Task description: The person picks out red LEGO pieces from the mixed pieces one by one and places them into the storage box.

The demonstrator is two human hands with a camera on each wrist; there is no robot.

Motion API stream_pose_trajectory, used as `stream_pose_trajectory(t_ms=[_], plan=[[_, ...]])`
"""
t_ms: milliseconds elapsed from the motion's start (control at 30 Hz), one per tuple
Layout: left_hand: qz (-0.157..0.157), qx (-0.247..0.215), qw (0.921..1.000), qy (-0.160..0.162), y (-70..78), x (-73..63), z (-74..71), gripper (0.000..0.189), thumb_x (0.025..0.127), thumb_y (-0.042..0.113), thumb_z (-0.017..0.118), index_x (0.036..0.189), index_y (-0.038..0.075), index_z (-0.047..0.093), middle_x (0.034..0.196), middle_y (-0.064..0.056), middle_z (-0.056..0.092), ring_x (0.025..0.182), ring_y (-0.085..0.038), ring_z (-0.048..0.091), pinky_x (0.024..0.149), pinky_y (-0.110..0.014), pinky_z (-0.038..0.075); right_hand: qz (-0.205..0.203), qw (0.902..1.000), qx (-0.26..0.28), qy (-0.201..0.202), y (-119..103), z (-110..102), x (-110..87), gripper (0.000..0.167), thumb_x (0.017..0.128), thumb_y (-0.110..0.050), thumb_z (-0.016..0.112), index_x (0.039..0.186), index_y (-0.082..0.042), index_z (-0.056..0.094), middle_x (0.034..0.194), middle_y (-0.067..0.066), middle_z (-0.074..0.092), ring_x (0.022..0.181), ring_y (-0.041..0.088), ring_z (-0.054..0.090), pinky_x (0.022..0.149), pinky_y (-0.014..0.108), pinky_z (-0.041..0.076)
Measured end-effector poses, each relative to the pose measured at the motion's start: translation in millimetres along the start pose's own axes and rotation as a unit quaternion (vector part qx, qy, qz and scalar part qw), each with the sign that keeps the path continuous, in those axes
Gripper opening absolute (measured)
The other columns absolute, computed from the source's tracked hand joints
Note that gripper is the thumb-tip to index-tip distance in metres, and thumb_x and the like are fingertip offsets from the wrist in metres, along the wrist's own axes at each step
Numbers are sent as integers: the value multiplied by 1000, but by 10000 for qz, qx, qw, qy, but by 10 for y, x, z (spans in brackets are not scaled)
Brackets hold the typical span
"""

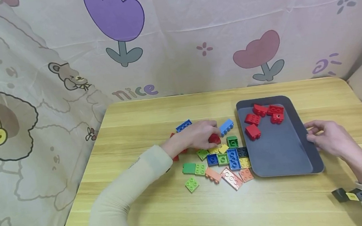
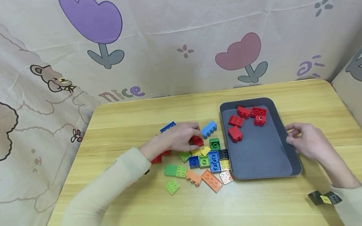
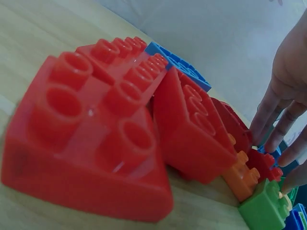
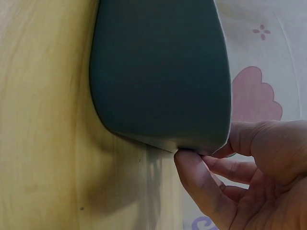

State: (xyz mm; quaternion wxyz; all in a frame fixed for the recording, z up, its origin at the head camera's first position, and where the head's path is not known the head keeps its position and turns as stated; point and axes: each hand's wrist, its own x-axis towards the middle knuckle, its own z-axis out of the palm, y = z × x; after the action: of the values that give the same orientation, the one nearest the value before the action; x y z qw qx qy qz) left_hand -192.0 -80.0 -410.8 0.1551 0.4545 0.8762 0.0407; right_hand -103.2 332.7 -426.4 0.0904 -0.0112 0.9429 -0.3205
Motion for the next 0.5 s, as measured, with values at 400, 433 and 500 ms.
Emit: stream_pose_trajectory(t_ms=[400, 433, 500], plan=[[52, 29, 10000, -11, -12, 22, 17, 36, 101, 41, 70, 128, 19, 77, 113, -2, 67, 88, -11, 59, 72, -18, 49, 34, 10000, 30, -1, 7, 5, -1, 41, 96, -2, 64, 133, 15, 57, 106, 33, 69, 67, 1, 64, 54, 26, 55], [54, 18, 10000, -20, -14, 26, 18, 35, 101, 41, 70, 128, 19, 77, 114, -2, 67, 88, -11, 59, 72, -18, 49, 31, 10000, 30, 2, 7, 5, -1, 41, 96, -2, 64, 133, 15, 57, 106, 33, 69, 67, 1, 64, 54, 26, 55], [49, -2, 10000, -41, -20, 37, 25, 34, 102, 40, 69, 128, 19, 77, 115, -2, 67, 89, -11, 59, 73, -18, 49, 29, 10000, 30, 9, 8, 5, -2, 41, 96, -2, 64, 133, 15, 58, 106, 33, 69, 67, 1, 63, 54, 26, 55]])
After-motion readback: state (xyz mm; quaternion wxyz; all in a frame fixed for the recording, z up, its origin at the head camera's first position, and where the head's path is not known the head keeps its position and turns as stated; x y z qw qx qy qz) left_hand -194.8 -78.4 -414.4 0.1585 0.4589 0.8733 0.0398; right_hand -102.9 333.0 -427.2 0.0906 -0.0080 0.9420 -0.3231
